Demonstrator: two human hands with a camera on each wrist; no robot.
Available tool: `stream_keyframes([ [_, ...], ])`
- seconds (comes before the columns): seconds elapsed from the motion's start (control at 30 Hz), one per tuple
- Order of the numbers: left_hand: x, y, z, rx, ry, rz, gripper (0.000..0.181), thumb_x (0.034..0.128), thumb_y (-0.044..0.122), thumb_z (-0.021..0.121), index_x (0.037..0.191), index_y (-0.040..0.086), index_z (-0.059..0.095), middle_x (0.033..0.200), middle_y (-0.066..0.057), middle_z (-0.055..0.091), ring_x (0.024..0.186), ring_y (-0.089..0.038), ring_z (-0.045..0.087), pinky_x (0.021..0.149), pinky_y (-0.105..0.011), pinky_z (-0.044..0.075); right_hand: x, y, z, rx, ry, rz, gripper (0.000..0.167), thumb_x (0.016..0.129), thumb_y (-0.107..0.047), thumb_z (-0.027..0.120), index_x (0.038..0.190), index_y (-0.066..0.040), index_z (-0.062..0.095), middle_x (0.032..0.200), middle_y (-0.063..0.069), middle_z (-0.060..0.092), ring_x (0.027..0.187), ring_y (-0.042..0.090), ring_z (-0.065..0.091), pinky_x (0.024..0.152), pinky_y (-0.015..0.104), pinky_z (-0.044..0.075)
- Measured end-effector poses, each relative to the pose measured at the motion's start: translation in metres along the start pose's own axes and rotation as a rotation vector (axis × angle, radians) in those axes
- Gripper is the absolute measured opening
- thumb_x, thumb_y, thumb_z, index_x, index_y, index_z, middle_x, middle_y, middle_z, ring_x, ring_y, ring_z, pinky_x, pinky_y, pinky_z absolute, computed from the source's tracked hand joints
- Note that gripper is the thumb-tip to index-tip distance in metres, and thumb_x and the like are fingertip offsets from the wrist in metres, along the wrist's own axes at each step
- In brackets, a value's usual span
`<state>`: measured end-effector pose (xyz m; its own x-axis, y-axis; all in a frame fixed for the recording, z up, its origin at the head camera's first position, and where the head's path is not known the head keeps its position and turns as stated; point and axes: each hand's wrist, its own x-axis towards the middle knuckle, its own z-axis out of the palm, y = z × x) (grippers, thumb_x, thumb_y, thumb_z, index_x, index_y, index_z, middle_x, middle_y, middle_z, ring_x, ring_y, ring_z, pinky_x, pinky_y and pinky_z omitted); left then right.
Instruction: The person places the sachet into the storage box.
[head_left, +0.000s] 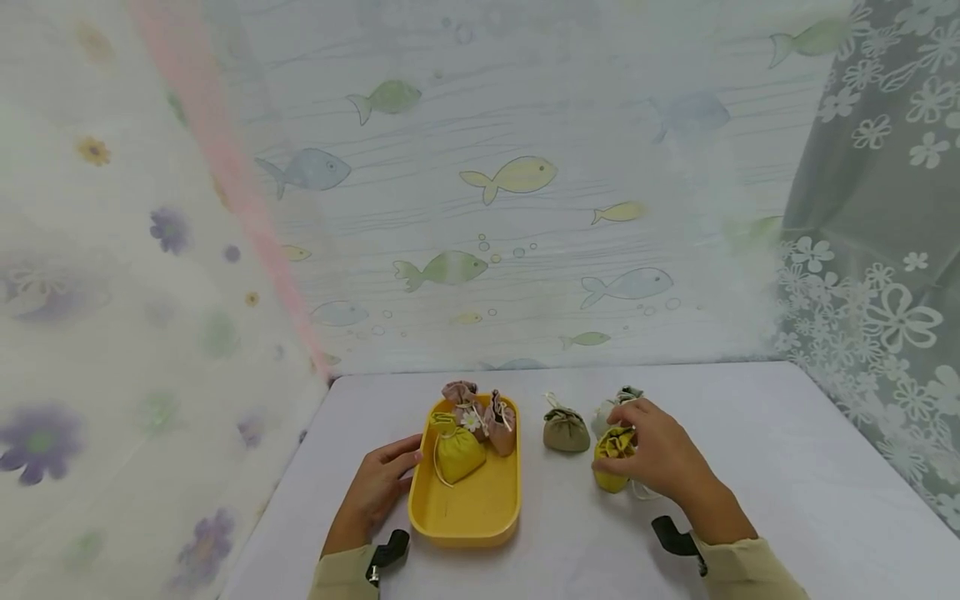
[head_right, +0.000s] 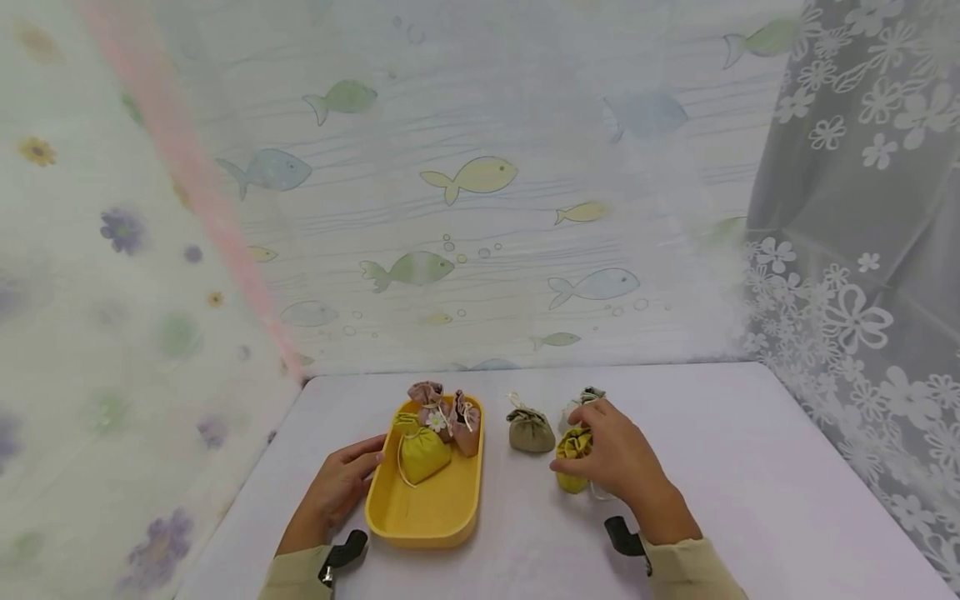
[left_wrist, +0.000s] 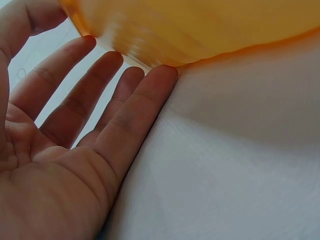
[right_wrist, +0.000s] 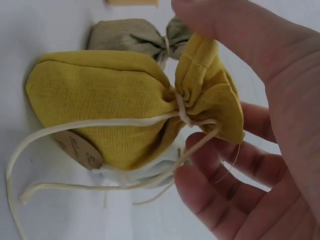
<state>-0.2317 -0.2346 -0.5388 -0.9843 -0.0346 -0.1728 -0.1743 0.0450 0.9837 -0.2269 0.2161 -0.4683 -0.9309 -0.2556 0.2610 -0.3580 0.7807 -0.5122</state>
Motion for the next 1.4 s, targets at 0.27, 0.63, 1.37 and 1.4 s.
stream_keyframes([
  [0.27,-0.0005,0.0014,-0.0002,-0.004,-0.002,-0.003,0.051,0.0936,0.031,0.077,0.140,0.013,0.066,0.150,-0.010,0.058,0.134,-0.028,0.059,0.100,-0.042,0.059,-0.0007,0.0007,-0.0006,0.009,0.060,-0.056,0.042,0.075,-0.033,0.093,0.106,-0.016,0.070,0.102,-0.004,0.062,0.088,0.012,0.061,0.074,0.029,0.057],
  [0.63,-0.0001,0.0031,0.0003,-0.032,-0.007,0.004,0.049,0.0942,0.027,0.076,0.140,0.012,0.066,0.150,-0.010,0.058,0.132,-0.025,0.060,0.099,-0.042,0.059,-0.0005,0.0023,-0.0030,0.050,0.091,-0.075,0.015,0.086,-0.020,0.085,0.098,-0.019,0.076,0.098,-0.007,0.069,0.080,0.006,0.064,0.069,0.023,0.058],
  [1.37,0.0023,0.0001,-0.0010,-0.022,-0.008,0.005,0.051,0.0922,0.029,0.079,0.139,0.011,0.067,0.148,-0.011,0.060,0.131,-0.027,0.061,0.098,-0.041,0.059,0.0004,-0.0008,-0.0046,0.017,0.162,-0.060,0.009,0.088,-0.016,0.083,0.094,-0.019,0.077,0.091,-0.007,0.068,0.076,0.006,0.061,0.064,0.022,0.055],
  [1.4,0.0022,0.0002,-0.0009,-0.023,-0.007,0.001,0.051,0.0923,0.029,0.078,0.139,0.011,0.067,0.148,-0.011,0.060,0.131,-0.027,0.061,0.098,-0.041,0.059,0.0006,-0.0014,-0.0047,0.014,0.169,-0.060,0.009,0.088,-0.016,0.083,0.093,-0.019,0.077,0.090,-0.008,0.068,0.076,0.006,0.060,0.064,0.022,0.055],
])
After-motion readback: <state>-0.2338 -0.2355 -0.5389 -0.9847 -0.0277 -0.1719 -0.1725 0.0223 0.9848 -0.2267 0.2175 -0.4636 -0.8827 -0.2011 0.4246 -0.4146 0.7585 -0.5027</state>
